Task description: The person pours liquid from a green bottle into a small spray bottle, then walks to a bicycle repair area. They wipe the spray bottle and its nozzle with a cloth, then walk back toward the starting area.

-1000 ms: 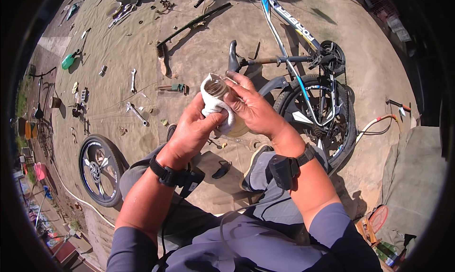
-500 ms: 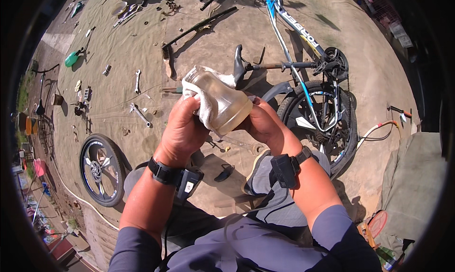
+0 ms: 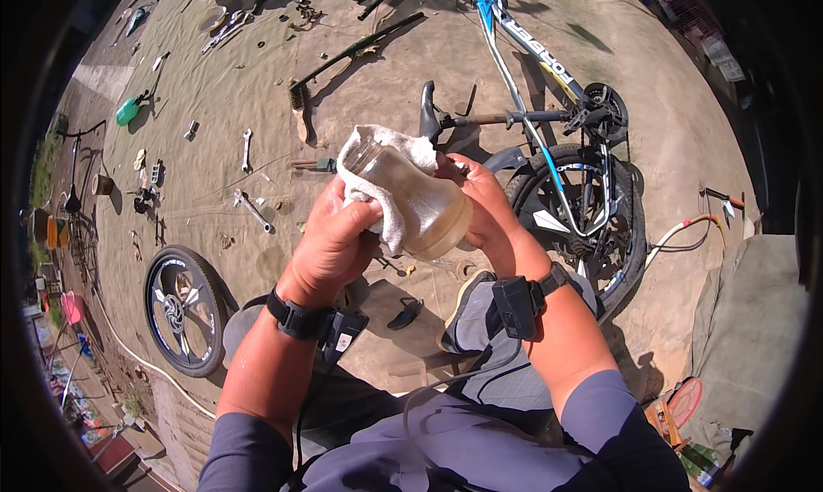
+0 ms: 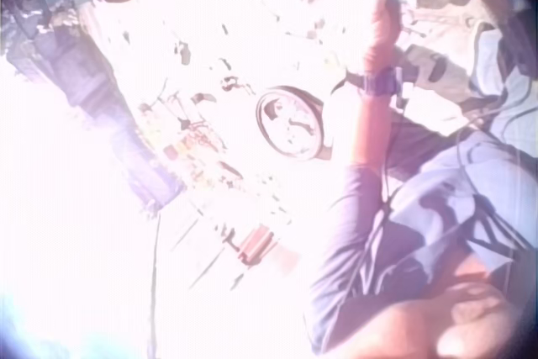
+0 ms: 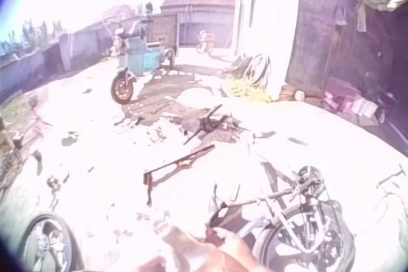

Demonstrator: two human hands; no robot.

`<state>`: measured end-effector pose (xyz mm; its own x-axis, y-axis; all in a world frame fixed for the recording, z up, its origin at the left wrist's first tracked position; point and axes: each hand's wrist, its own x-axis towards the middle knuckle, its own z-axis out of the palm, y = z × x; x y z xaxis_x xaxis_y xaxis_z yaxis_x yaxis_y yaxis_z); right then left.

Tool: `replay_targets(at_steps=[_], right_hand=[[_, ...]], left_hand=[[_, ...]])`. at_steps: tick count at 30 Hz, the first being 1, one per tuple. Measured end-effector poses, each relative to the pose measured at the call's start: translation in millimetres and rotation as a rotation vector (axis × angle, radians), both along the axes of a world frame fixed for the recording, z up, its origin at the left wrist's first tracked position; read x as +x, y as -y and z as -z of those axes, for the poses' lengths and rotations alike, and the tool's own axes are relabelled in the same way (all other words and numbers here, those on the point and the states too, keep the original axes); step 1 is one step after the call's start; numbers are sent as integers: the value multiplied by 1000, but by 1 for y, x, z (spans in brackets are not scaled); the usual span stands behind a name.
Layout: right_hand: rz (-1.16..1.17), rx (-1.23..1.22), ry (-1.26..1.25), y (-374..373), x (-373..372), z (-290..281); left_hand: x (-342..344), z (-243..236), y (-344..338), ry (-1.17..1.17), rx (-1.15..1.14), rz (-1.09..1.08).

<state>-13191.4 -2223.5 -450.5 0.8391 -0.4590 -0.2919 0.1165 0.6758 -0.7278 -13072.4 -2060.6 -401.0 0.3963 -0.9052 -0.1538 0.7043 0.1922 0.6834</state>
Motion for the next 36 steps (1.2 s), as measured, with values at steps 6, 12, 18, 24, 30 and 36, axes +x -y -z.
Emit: replay_targets(at_steps=[6, 12, 18, 24, 30, 36], right_hand=[[-29, 155, -193, 10, -6, -24], [-155, -79, -76, 15, -16, -9], [11, -156, -338, 19, -14, -14], [-230, -239, -152, 23, -23, -29], [-432, 68, 27, 12, -24, -29], [-401, 272, 152, 1, -24, -31]], left_hand=[[5, 3, -5, -17, -18, -69], [13, 1, -1, -41, -93, -103], [13, 7, -1, -13, -31, -154], [13, 3, 0, 121, -2, -221], [9, -4, 0, 175, 13, -167], [7, -3, -1, 224, 29, -101]])
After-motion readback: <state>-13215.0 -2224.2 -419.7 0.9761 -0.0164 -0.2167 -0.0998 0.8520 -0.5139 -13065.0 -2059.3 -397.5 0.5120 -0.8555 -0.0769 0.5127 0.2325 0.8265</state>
